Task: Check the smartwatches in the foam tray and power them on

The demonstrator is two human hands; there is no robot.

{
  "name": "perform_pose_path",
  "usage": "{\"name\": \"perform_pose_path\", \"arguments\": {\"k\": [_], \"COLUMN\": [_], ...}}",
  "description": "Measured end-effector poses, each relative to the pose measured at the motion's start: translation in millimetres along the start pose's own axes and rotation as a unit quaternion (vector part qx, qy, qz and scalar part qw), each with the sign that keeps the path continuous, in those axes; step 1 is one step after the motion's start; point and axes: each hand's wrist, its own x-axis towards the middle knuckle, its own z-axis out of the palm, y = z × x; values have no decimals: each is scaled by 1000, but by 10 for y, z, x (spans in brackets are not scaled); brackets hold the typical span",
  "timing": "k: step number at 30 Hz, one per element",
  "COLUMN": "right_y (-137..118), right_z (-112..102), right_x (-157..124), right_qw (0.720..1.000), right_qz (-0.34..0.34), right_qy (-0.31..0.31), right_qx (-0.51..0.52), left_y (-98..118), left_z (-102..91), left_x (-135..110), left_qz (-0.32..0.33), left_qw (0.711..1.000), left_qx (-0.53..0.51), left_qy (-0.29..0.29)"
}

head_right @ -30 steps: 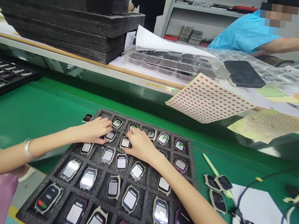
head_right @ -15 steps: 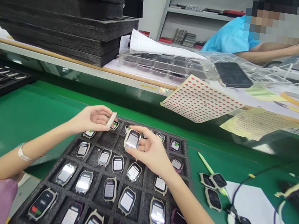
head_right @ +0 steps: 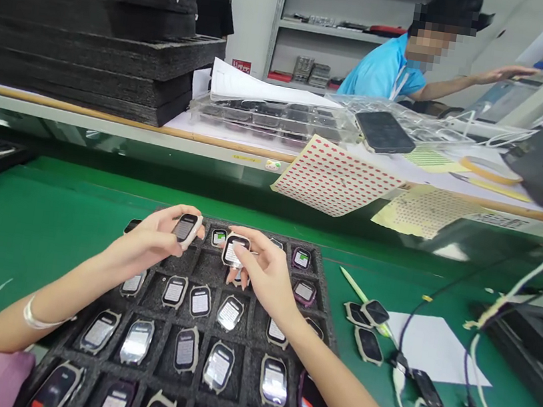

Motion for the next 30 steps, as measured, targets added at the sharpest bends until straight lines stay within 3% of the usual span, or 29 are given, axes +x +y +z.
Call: {"name": "perform_pose_path", "arguments": {"k": [4, 8, 18, 23, 30], "right_y": [6, 3, -2, -43, -163], "right_z": [-2, -36, -21, -34, 20], "right_x": [-15, -31, -101, -132, -152], "right_qw": [999, 999, 996, 996, 999], "right_qz": [-10, -42, -88, -81, -39], "right_qy": [17, 7, 14, -1, -21], "right_qx": [-25, 4, -3, -22, 27], "left_y": [-39, -60, -113, -99, -72], "left_z": [36, 103, 147, 128, 146], "left_x": [-4, -57, -103, -100, -220], "left_qz": [-12, 7, 91, 89, 74], "left_qw": [999, 998, 994, 993, 992], "left_qx": [38, -28, 37, 17, -29], "left_qy": [-6, -62, -48, -69, -94]}}
